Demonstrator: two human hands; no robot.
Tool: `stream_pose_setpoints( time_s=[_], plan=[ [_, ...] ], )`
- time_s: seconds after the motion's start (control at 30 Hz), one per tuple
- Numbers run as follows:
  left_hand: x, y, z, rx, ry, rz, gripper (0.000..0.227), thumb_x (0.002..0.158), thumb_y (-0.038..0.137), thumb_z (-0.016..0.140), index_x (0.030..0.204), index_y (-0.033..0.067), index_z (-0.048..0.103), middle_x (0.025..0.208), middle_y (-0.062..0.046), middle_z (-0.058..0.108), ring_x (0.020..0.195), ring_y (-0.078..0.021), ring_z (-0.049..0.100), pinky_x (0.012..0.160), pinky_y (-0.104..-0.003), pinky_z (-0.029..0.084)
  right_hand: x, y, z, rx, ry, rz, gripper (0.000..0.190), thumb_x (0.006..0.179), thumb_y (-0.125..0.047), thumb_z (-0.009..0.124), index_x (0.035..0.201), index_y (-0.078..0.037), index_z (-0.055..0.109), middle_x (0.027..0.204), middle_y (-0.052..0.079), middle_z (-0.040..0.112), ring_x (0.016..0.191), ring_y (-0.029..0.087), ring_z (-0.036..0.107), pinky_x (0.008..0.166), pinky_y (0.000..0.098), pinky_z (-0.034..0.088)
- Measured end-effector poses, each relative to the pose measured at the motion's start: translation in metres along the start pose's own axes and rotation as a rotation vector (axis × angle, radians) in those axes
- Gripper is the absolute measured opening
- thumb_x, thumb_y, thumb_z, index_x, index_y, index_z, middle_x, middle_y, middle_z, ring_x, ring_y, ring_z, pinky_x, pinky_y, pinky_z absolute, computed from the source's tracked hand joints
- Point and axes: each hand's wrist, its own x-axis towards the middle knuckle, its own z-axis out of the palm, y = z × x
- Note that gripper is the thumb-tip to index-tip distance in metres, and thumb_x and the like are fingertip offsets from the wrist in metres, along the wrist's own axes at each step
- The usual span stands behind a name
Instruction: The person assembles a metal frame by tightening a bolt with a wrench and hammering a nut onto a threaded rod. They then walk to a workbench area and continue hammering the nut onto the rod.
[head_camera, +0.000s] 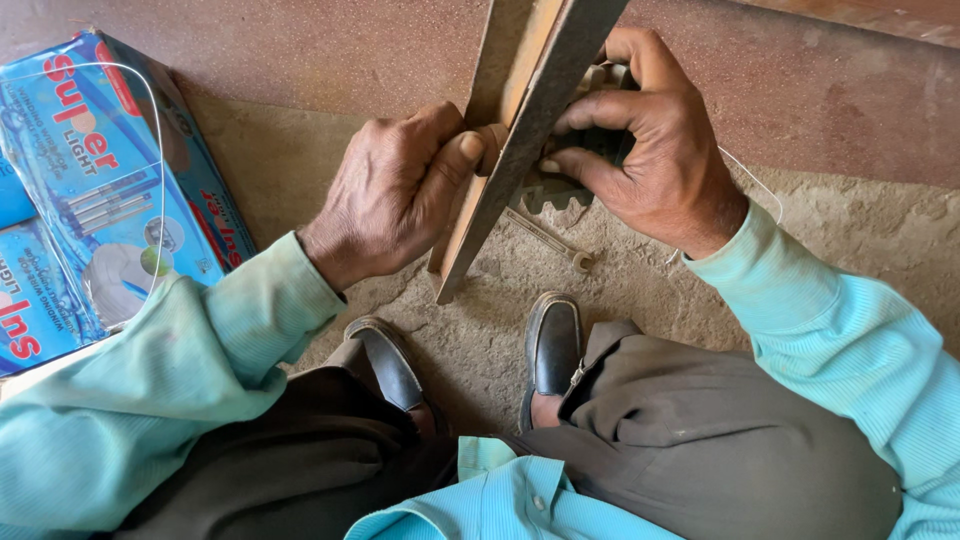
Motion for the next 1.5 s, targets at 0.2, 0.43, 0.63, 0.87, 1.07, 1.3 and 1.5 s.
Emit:
stream_pose_setpoints(
  time_s=[0.2,0.43,0.63,0.87,1.07,1.3,1.5],
  plan=[
    [0.008,-0.002,0.006,-0.305,-0.126,-0.381,0.055,0.114,0.033,0.036,0.074,0.0071,0.064,0.052,-0.007,0.051,0.041,-0.0180,0.046,0.037,-0.037,0.039,-0.001,0.001,-0.001,0.027,-0.005,-0.003,0.026,0.090,-0.004,0.094,0.108,-0.001,0.076,0.134,0.010,0.055,0.119,0.019,0.065,0.103,0.0314,0.058],
    [-0.003,0.000,-0.004,0.066,-0.011,0.077,0.047,0.117,0.033,0.038,0.094,-0.0035,0.057,0.065,-0.009,0.051,0.053,-0.0157,0.048,0.050,-0.036,0.040,-0.001,0.002,0.001,-0.023,0.004,-0.016,0.031,0.086,-0.009,0.097,0.109,-0.005,0.078,0.137,0.009,0.054,0.119,0.020,0.061,0.104,0.0345,0.056],
    [0.008,0.001,0.003,-0.412,-0.050,-0.457,0.051,0.114,0.036,0.041,0.083,0.0026,0.063,0.061,-0.008,0.052,0.052,-0.0166,0.045,0.045,-0.037,0.037,-0.003,0.004,0.002,-0.040,0.014,-0.027,0.032,0.085,-0.013,0.098,0.108,-0.006,0.078,0.135,0.008,0.054,0.124,0.021,0.059,0.108,0.0359,0.055],
    [-0.003,-0.002,-0.006,-0.029,-0.073,-0.066,0.048,0.114,0.038,0.041,0.092,-0.0012,0.058,0.061,-0.006,0.049,0.050,-0.0160,0.046,0.050,-0.033,0.039,-0.002,0.004,0.003,-0.018,0.006,0.007,0.031,0.086,-0.014,0.097,0.108,-0.005,0.078,0.135,0.008,0.053,0.119,0.021,0.060,0.104,0.0350,0.056],
    [0.000,-0.003,0.005,-0.359,-0.083,-0.255,0.043,0.117,0.031,0.040,0.097,0.0008,0.064,0.068,-0.006,0.052,0.059,-0.0173,0.048,0.051,-0.038,0.042,-0.001,0.002,0.000,-0.011,0.003,-0.025,0.028,0.087,-0.012,0.096,0.107,-0.003,0.078,0.135,0.009,0.054,0.119,0.020,0.061,0.107,0.0353,0.056],
    [0.000,0.004,-0.001,0.015,-0.036,-0.038,0.037,0.115,0.026,0.045,0.092,-0.0007,0.057,0.064,-0.011,0.053,0.051,-0.0228,0.055,0.050,-0.039,0.043,0.000,0.000,0.000,-0.059,0.009,-0.013,0.030,0.084,-0.010,0.098,0.107,-0.003,0.079,0.138,0.010,0.054,0.121,0.023,0.059,0.102,0.0359,0.055],
    [-0.004,0.003,0.006,-0.070,0.035,-0.010,0.040,0.117,0.031,0.042,0.098,0.0004,0.060,0.066,-0.008,0.053,0.053,-0.0195,0.055,0.050,-0.039,0.044,-0.001,0.000,0.003,-0.054,0.042,-0.057,0.027,0.086,-0.009,0.098,0.103,-0.002,0.078,0.134,0.011,0.054,0.125,0.022,0.058,0.109,0.0360,0.055]
  ],
)
